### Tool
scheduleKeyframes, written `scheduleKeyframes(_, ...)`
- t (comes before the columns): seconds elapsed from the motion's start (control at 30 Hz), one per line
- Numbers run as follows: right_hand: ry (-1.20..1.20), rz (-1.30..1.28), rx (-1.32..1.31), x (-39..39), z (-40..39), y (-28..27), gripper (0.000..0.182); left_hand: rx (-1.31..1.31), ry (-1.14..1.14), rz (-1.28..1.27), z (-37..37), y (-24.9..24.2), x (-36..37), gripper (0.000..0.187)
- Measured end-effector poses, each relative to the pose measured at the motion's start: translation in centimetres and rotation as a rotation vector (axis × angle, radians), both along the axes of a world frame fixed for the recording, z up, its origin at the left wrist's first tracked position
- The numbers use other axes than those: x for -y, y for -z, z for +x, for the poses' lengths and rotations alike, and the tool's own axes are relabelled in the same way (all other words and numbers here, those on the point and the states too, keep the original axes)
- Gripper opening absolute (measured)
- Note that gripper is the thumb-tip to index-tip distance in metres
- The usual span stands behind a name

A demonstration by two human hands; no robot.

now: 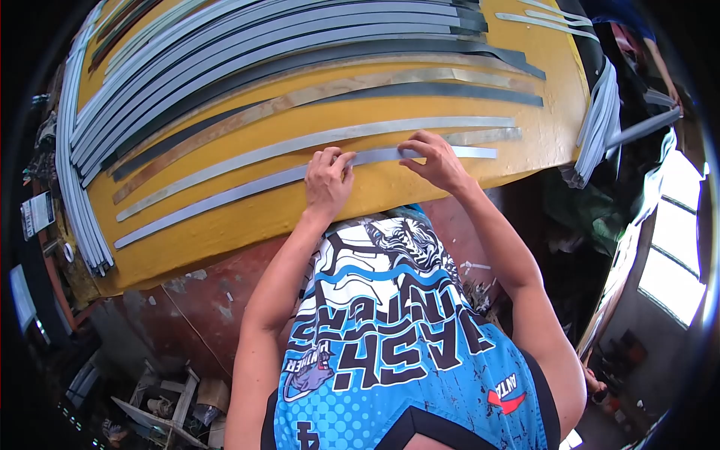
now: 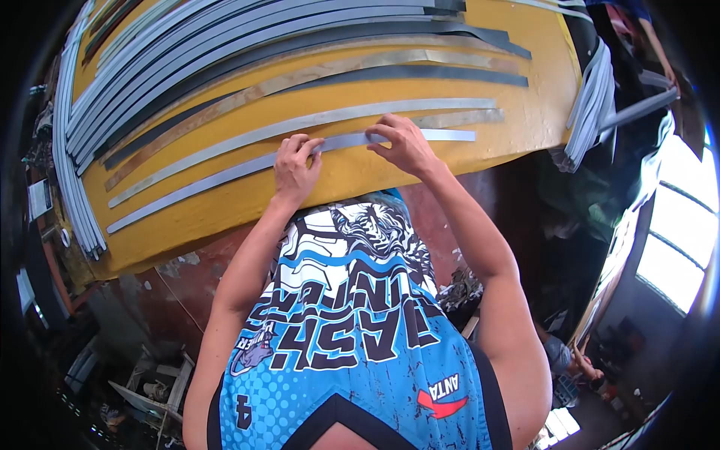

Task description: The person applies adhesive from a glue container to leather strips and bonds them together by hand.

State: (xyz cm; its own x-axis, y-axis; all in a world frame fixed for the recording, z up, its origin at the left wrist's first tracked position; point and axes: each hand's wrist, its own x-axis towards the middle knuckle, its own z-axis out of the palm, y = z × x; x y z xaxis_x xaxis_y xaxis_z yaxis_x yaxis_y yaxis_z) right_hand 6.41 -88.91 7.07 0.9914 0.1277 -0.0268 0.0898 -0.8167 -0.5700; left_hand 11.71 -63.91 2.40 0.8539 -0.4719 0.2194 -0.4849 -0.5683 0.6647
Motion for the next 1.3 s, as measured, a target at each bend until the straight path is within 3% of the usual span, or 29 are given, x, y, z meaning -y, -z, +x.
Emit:
scheduleKeyframes(0.17, 0.038, -0.006, -0.103, 2.4, 0.0, -0.9, 0.025, -0.025, 0.0, 0.032, 0.0, 0.0, -0.1, 0.025)
scheduleKeyframes(0.73, -0.047, 0.02, 0.083, 4.9, 0.1, 1.0, 0.02, 0.019, -0.12, 0.171, -1.1, -0.6, 1.5, 0.025)
scheduleKeyframes(1.3, -0.051, -0.008, 0.043, 5.1, 0.1, 2.2, 0.02, 0.005, -0.123, 0.177, -0.9, -1.0, 1.6, 0.025)
